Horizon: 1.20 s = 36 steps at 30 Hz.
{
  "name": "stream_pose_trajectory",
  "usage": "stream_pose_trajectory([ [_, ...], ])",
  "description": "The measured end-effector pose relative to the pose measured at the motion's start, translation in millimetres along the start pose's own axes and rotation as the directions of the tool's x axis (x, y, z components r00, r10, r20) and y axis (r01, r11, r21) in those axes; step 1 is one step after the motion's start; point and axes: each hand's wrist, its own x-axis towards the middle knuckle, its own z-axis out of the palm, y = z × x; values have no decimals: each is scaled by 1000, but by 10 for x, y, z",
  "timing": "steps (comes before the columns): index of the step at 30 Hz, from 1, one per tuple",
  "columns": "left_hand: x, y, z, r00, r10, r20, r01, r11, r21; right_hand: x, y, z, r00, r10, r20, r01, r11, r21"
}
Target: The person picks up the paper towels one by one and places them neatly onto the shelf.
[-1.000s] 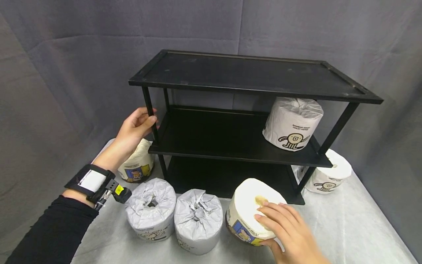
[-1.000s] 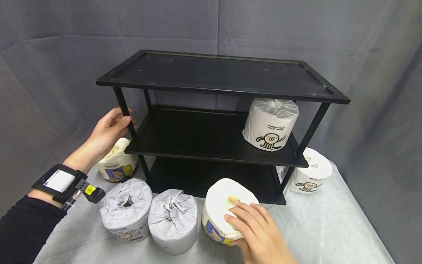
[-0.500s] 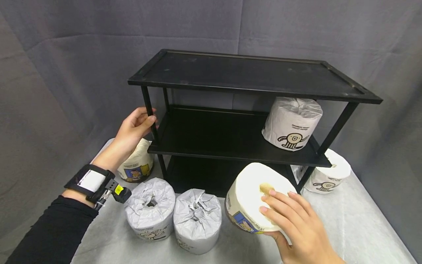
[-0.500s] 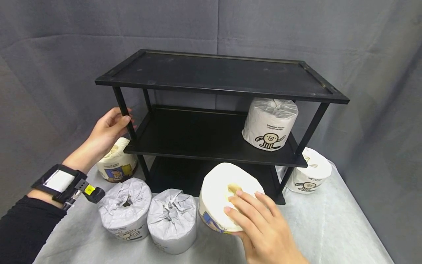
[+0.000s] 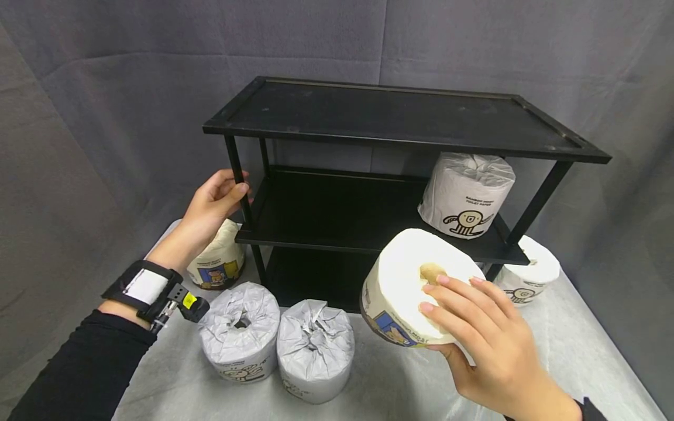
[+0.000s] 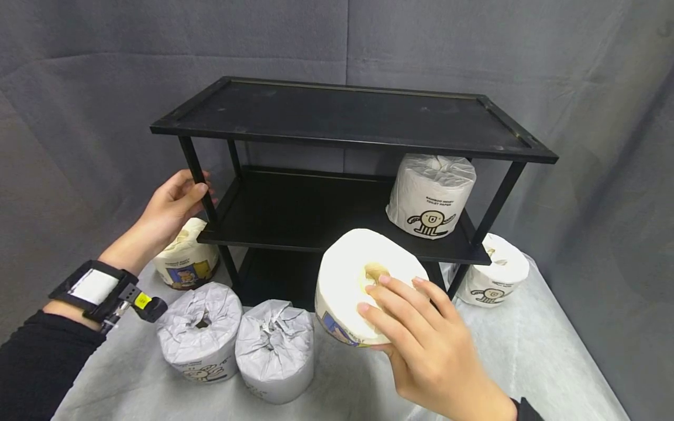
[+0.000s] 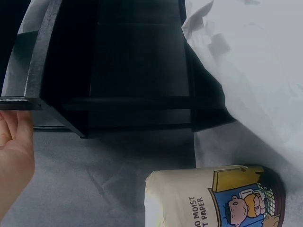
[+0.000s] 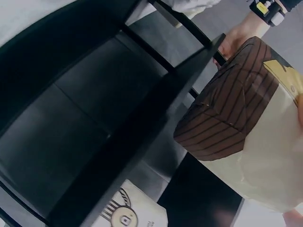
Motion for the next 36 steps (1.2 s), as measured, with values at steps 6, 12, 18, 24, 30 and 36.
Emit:
stream_pose_trajectory([
  [6,-6,0,3,1000,-7,-5,7,1000,-10,96,20,-29,996,57,63,-57,998,2],
  [12,-2,4,12,1000,-9,-3,9,1000,-11,167,91,12,994,100,54,-100,995,-2],
  [18,-5,0,2,1000,-11,-9,11,1000,0,168,212,64,984,160,79,-158,987,-28],
  [24,-1,-9,6,1000,-10,-16,10,1000,-12,144,352,110,967,218,132,-215,976,-38],
  [30,-3,-26,19,1000,-16,-22,15,1000,-25,143,479,143,955,245,164,-244,969,-26],
  [36,-2,-35,19,1000,-22,-16,22,1000,-6,135,564,157,945,257,202,-255,966,-36],
])
